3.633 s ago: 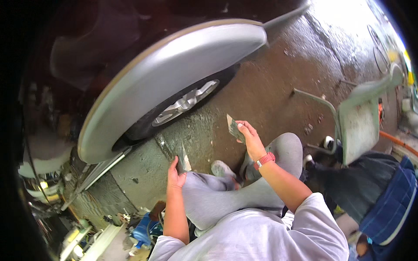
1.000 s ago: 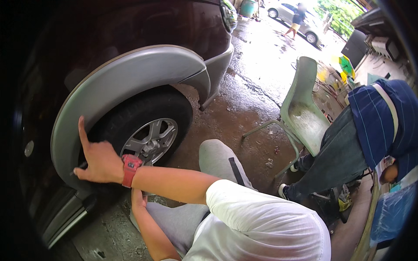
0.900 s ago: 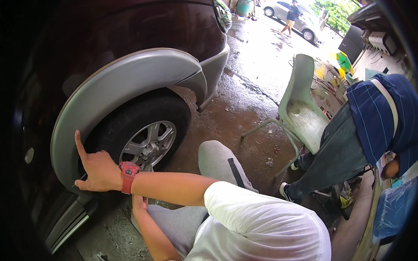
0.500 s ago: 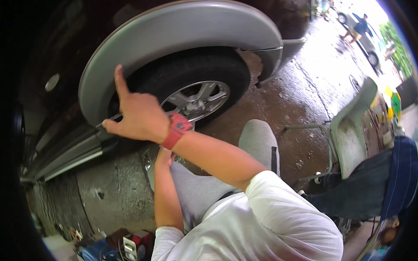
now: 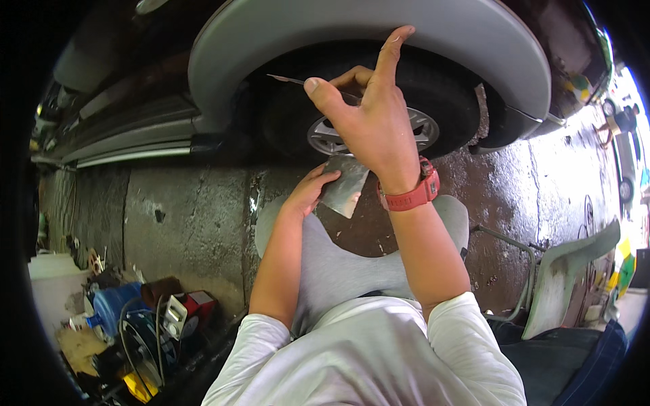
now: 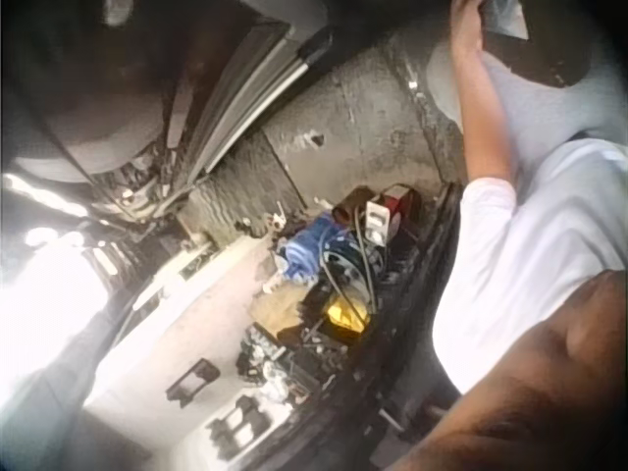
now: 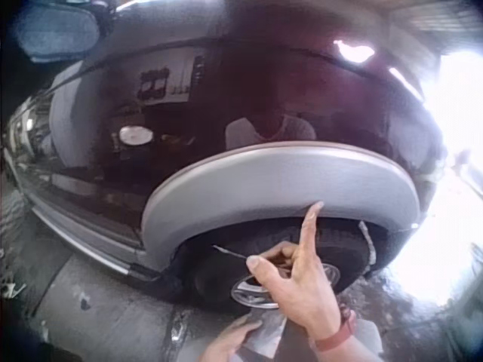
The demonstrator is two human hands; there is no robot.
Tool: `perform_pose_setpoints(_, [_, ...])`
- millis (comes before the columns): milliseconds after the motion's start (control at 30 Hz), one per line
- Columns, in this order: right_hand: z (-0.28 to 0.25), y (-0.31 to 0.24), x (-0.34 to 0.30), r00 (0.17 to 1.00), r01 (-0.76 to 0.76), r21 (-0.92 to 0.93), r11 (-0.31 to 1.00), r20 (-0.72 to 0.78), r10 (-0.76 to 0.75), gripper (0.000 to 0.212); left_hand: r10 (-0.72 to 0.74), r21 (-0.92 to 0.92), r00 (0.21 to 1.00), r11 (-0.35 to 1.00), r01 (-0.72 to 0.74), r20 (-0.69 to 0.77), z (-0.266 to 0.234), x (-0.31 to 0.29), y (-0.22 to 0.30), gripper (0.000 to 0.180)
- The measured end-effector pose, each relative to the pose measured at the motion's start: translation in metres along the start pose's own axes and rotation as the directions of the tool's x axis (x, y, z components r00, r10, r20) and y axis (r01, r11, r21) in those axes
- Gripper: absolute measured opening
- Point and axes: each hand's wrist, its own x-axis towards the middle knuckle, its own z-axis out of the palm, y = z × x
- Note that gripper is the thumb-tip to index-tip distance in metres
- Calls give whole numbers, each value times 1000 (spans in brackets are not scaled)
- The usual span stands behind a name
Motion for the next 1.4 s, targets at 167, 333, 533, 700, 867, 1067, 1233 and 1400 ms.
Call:
perform_pose_setpoints(167, [28,-1,2,996,34,12,999,88,-35,134,35,-23,999,999,-35,4,-5,-3,-4,49])
perform_pose_setpoints(333, [73,8,0,973,86,-8,996,215,-82,131,47,36,998,998,-45,-36,-8,-2,-9,52])
perform_pose_setpoints(533, [124,20,5,966,95,-19,995,244,-88,141,123,89,992,989,-120,-26,-8,-9,-15,60])
perform_pose_setpoints(700, [146,21,5,941,91,-106,990,335,-51,142,177,137,983,976,-170,-41,1,-28,-7,66])
perform_pose_setpoints(867, [148,18,-3,943,126,-121,985,324,-81,142,127,98,991,988,-122,-42,-1,-36,-2,62])
perform_pose_setpoints(1067, [142,14,-1,965,117,-115,986,248,-85,141,217,91,976,972,-216,-3,-10,-23,-12,56])
perform_pose_setpoints(1233, [156,26,1,959,125,-127,984,271,-87,141,196,66,980,979,-194,-20,-10,-21,-15,54])
perform_pose_setpoints(1400, [160,26,-3,952,132,-150,980,293,-84,139,133,72,991,988,-134,22,-10,-33,0,56])
